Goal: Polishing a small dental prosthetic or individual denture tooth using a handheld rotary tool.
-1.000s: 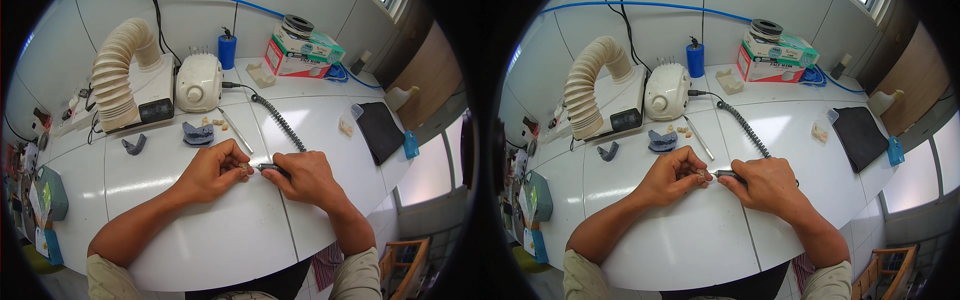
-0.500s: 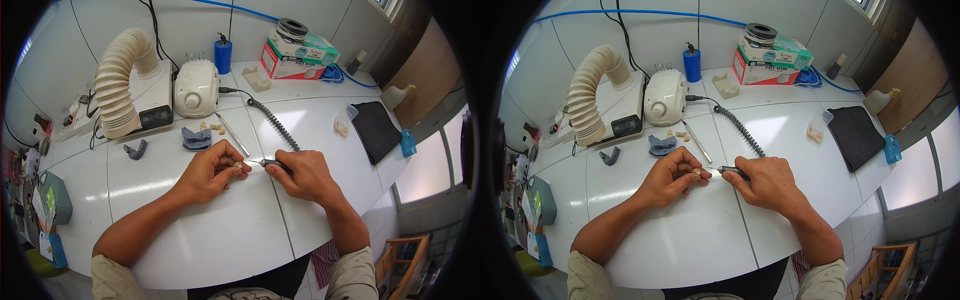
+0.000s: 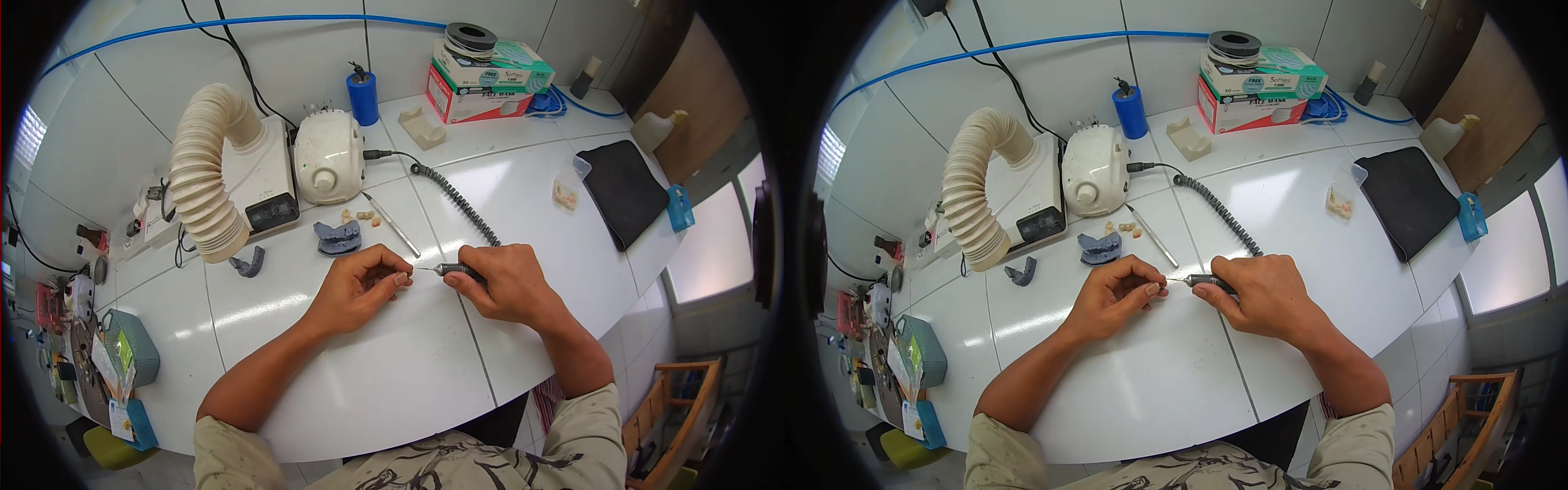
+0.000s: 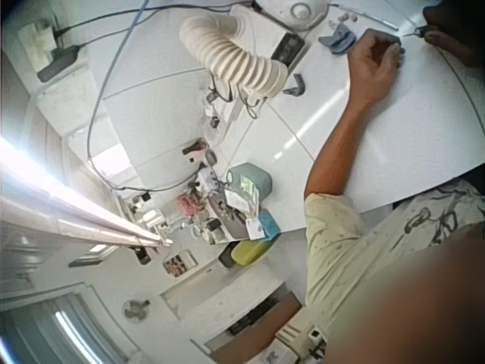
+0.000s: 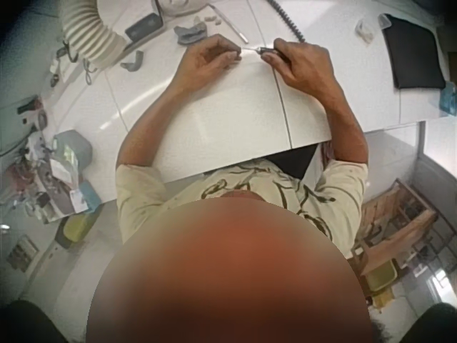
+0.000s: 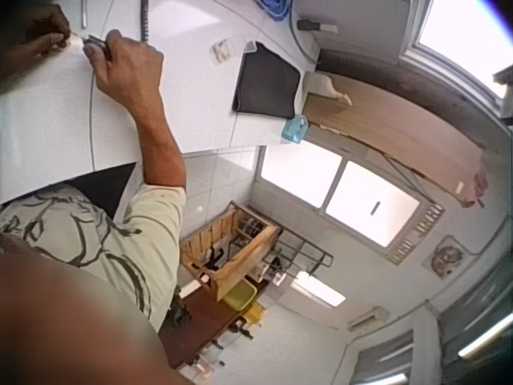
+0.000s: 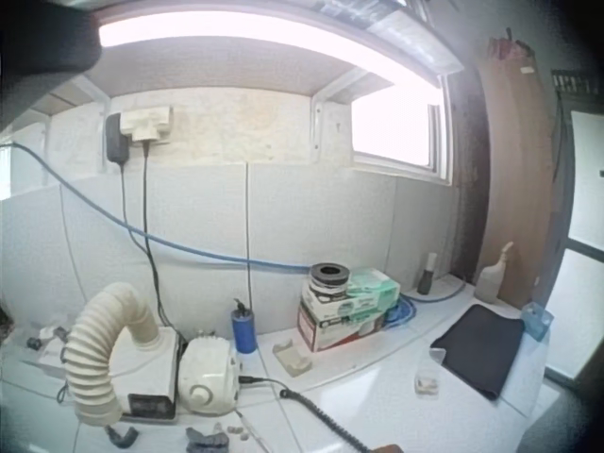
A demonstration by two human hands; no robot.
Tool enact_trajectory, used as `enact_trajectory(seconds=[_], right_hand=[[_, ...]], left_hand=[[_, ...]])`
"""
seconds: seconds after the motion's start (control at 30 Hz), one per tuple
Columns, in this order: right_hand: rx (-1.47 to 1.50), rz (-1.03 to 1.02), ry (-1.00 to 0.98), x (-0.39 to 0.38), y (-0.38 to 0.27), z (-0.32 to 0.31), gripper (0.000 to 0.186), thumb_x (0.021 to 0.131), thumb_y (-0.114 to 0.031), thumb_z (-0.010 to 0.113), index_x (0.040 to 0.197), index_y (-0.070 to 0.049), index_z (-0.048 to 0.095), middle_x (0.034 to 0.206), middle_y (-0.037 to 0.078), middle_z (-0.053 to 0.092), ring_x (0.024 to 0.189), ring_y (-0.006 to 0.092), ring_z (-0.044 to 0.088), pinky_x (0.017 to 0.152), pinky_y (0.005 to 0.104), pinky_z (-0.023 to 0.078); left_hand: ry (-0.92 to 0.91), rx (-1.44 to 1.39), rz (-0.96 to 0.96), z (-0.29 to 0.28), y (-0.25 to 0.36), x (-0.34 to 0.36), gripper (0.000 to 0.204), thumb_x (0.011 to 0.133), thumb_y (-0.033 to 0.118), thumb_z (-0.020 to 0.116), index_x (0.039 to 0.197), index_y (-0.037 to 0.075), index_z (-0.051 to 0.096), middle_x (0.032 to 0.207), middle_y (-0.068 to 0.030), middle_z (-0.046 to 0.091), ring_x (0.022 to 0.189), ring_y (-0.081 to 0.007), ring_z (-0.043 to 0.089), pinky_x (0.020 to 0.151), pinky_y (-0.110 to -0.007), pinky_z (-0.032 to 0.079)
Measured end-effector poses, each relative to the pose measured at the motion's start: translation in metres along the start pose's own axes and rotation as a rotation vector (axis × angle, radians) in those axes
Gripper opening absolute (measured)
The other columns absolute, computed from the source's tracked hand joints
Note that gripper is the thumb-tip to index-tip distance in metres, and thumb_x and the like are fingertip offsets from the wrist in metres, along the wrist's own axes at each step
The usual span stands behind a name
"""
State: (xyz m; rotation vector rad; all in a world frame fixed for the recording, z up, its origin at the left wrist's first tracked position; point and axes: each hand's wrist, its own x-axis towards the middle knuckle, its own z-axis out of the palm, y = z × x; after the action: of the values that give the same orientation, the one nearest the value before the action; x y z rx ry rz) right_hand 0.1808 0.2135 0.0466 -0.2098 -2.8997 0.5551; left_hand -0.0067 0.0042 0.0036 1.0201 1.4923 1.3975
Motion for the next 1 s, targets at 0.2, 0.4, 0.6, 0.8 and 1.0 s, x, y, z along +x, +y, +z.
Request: enact_trajectory(seconds=[0.2,0.4,0.6,0.8,1.0], right_hand=[[-0.017,0.023,-0.049,0.0013,-0.0015,-0.0013,0.046,0.107,-0.05,0.064,0.086,-0.009,0.066,0.066,0.006,0.068,0.053,0.0287,0.064,0.052,0.0423,0.047],[-0.058,0.031,-0.071,0.0021,-0.003,0.0001,0.05,0.108,-0.053,0.061,0.086,-0.009,0.067,0.068,0.007,0.069,0.056,0.029,0.066,0.053,0.0436,0.048],[-0.089,0.014,-0.082,0.0034,-0.009,0.0038,0.049,0.108,-0.053,0.061,0.087,-0.009,0.067,0.068,0.007,0.07,0.056,0.0292,0.067,0.052,0.0435,0.048],[-0.093,0.015,-0.062,0.0024,-0.0065,0.0052,0.049,0.107,-0.053,0.063,0.088,-0.009,0.068,0.068,0.007,0.07,0.054,0.0285,0.067,0.051,0.0427,0.048],[-0.108,0.001,-0.033,0.0028,-0.0091,0.0064,0.042,0.102,-0.046,0.072,0.084,-0.009,0.064,0.066,0.006,0.067,0.052,0.029,0.063,0.051,0.0416,0.046]], left_hand=[[0.015,-0.051,-0.052,-0.0029,0.0014,-0.0009,0.021,0.109,0.013,0.069,0.125,-0.001,0.068,0.11,-0.0064,0.075,0.102,-0.0136,0.075,0.083,-0.028,0.06],[0.03,-0.067,-0.064,-0.0003,0.0032,-0.0003,0.02,0.106,0.007,0.072,0.124,-0.001,0.066,0.109,-0.0078,0.076,0.105,-0.0164,0.077,0.083,-0.027,0.06],[0.041,-0.03,-0.029,-0.0007,0.0006,-0.0006,0.018,0.102,0.001,0.075,0.117,-0.001,0.066,0.107,-0.0066,0.075,0.101,-0.0132,0.076,0.086,-0.026,0.061],[0.058,-0.017,0.013,0.0015,-0.001,0.0004,0.019,0.1,0.002,0.077,0.116,-0.002,0.069,0.105,-0.0046,0.073,0.095,-0.0088,0.072,0.086,-0.024,0.06],[0.067,0.027,-0.02,0.0014,0.001,0.0008,0.019,0.101,0.003,0.076,0.117,-0.003,0.069,0.103,-0.0048,0.073,0.095,-0.0096,0.073,0.085,-0.024,0.06]])
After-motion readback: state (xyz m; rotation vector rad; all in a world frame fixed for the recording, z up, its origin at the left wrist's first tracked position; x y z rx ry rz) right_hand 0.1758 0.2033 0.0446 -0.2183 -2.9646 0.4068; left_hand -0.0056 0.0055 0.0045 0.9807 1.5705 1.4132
